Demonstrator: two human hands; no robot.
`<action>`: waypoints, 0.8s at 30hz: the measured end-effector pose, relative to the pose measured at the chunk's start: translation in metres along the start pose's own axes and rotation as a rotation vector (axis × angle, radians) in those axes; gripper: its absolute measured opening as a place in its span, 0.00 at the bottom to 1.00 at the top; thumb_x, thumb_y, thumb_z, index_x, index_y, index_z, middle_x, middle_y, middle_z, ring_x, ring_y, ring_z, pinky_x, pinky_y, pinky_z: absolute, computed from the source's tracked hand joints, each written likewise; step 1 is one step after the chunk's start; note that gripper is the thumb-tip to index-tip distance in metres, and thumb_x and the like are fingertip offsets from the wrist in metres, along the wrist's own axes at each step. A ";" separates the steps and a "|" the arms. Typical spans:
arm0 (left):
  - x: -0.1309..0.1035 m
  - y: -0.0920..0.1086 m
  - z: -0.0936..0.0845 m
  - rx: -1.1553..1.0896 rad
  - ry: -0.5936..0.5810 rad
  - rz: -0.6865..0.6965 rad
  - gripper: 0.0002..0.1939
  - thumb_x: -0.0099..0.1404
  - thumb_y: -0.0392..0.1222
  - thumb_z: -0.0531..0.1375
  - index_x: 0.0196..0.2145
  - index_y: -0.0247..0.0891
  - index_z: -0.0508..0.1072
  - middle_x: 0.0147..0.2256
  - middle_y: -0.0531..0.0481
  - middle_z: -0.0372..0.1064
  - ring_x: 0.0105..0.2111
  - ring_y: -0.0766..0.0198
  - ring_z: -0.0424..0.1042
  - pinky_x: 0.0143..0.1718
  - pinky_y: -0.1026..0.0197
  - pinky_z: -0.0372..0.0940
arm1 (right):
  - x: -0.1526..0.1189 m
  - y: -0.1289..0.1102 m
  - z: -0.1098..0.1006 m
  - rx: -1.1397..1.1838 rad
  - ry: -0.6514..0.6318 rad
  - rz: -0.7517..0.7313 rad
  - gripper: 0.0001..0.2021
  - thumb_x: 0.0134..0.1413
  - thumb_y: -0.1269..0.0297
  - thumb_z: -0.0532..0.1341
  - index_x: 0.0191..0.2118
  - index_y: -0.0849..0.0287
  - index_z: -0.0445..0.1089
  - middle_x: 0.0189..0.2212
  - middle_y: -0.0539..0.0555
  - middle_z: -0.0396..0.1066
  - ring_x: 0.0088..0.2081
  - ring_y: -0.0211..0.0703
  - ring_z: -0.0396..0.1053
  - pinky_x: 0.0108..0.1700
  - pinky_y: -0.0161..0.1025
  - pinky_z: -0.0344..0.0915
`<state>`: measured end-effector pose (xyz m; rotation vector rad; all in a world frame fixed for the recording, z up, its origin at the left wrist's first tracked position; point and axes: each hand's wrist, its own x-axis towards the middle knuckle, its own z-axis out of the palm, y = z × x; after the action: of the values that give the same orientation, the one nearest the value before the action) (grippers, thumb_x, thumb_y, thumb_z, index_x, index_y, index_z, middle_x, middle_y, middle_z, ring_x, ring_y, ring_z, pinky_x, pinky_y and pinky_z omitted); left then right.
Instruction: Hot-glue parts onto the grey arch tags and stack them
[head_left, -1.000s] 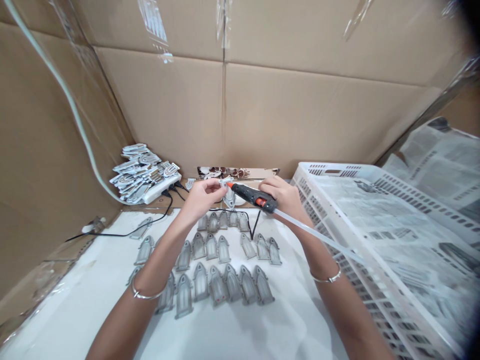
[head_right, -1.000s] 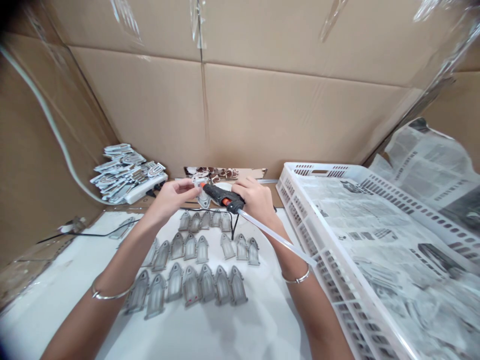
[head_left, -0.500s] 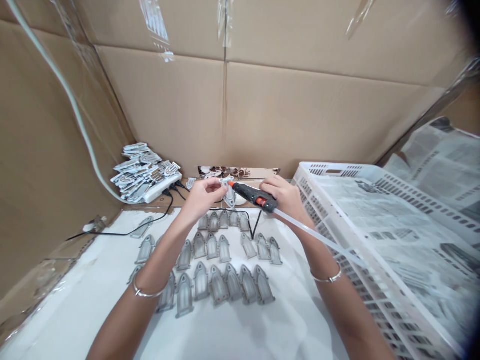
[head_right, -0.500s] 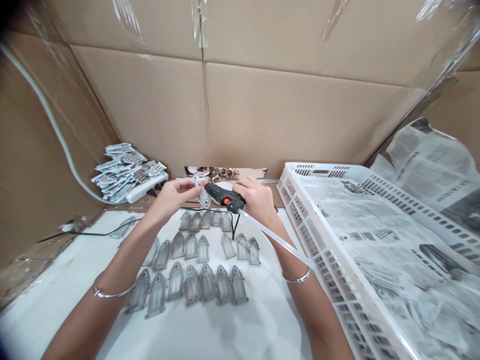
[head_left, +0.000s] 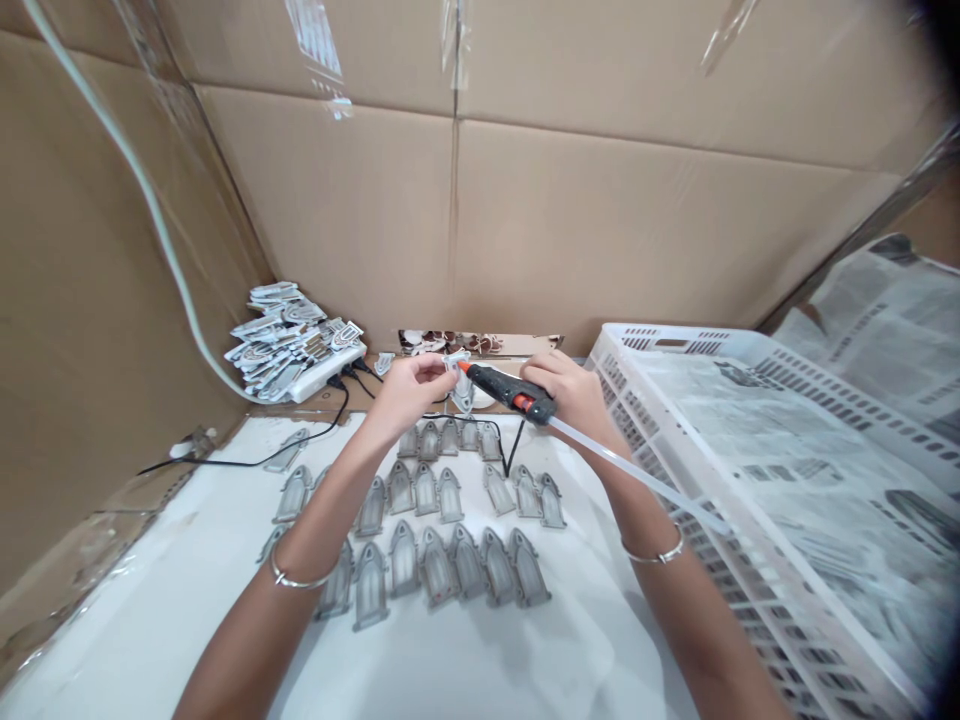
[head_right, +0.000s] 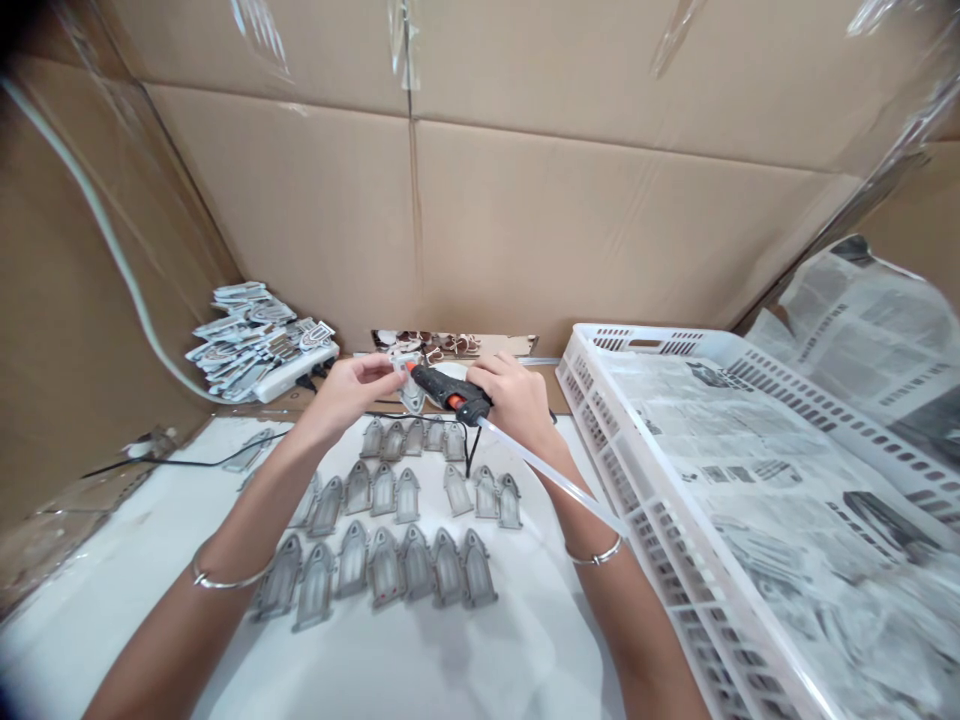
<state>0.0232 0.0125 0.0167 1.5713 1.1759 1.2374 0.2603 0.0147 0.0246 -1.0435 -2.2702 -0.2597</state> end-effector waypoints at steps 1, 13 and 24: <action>0.000 0.000 0.000 0.001 0.001 0.000 0.14 0.55 0.49 0.65 0.31 0.35 0.75 0.31 0.48 0.74 0.33 0.61 0.70 0.39 0.59 0.62 | 0.000 0.001 0.001 -0.005 0.005 -0.003 0.10 0.64 0.66 0.57 0.30 0.57 0.71 0.31 0.54 0.72 0.37 0.43 0.65 0.32 0.37 0.54; 0.000 -0.002 0.001 0.030 0.017 0.014 0.14 0.55 0.50 0.64 0.31 0.35 0.76 0.32 0.47 0.75 0.34 0.59 0.72 0.39 0.59 0.64 | 0.000 0.003 0.003 0.007 -0.012 0.002 0.10 0.62 0.70 0.57 0.30 0.57 0.71 0.33 0.54 0.74 0.37 0.43 0.66 0.32 0.37 0.54; 0.000 -0.002 0.002 0.023 0.032 0.024 0.13 0.55 0.49 0.65 0.29 0.35 0.75 0.30 0.49 0.74 0.32 0.60 0.71 0.39 0.60 0.63 | 0.000 0.008 0.007 0.017 -0.005 -0.016 0.11 0.62 0.69 0.56 0.29 0.57 0.72 0.32 0.54 0.73 0.37 0.43 0.65 0.32 0.38 0.55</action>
<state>0.0252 0.0128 0.0143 1.5923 1.1988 1.2724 0.2623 0.0231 0.0185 -1.0185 -2.2822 -0.2445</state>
